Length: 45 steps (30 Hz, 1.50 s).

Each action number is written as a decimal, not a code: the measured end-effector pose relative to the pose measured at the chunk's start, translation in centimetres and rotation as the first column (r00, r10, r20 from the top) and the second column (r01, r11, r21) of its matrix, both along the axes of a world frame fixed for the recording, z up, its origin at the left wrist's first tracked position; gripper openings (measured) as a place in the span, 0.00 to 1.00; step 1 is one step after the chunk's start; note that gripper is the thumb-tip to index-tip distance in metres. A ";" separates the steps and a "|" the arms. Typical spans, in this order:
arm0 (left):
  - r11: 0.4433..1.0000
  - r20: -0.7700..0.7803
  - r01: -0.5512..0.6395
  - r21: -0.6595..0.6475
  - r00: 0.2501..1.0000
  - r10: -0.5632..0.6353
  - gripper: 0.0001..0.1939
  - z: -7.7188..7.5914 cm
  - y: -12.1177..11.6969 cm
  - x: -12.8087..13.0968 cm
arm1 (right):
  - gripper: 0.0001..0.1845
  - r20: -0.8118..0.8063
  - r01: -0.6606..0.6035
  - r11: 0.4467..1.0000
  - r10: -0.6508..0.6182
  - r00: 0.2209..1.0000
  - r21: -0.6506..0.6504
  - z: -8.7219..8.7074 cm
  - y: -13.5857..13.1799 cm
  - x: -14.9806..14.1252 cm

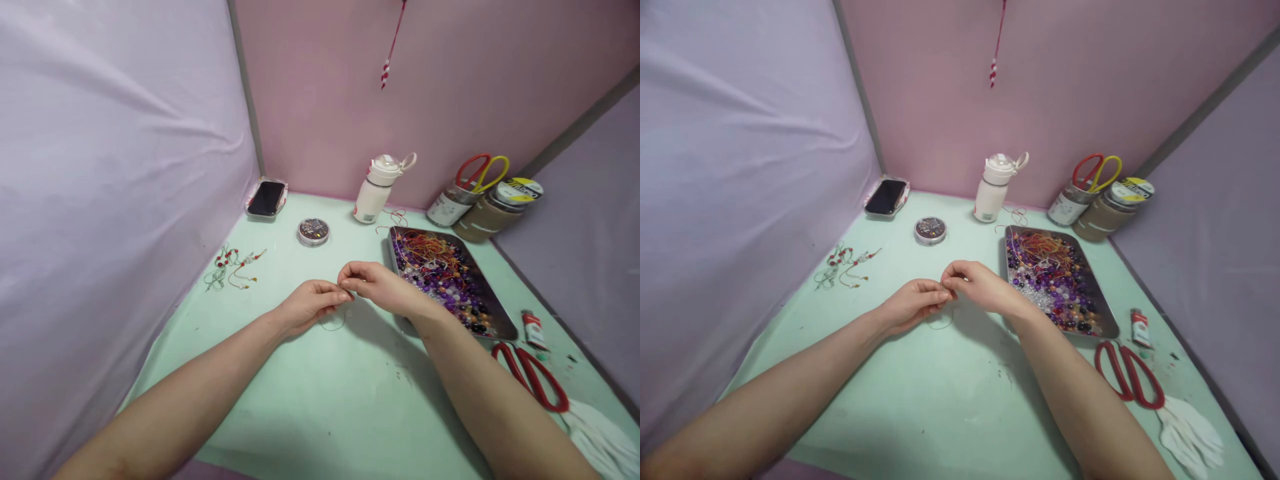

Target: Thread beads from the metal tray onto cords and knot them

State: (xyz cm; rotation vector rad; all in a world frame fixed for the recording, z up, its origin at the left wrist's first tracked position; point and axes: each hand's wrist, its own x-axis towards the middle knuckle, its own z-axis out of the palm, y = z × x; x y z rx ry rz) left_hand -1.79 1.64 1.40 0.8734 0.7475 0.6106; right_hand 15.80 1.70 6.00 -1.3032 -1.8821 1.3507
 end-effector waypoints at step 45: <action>0.996 0.088 0.084 0.003 0.993 -0.084 0.15 0.7 -0.2 -0.2 | 0.06 0.081 -0.043 0.993 0.034 0.996 0.111 0.4 -0.3 0.3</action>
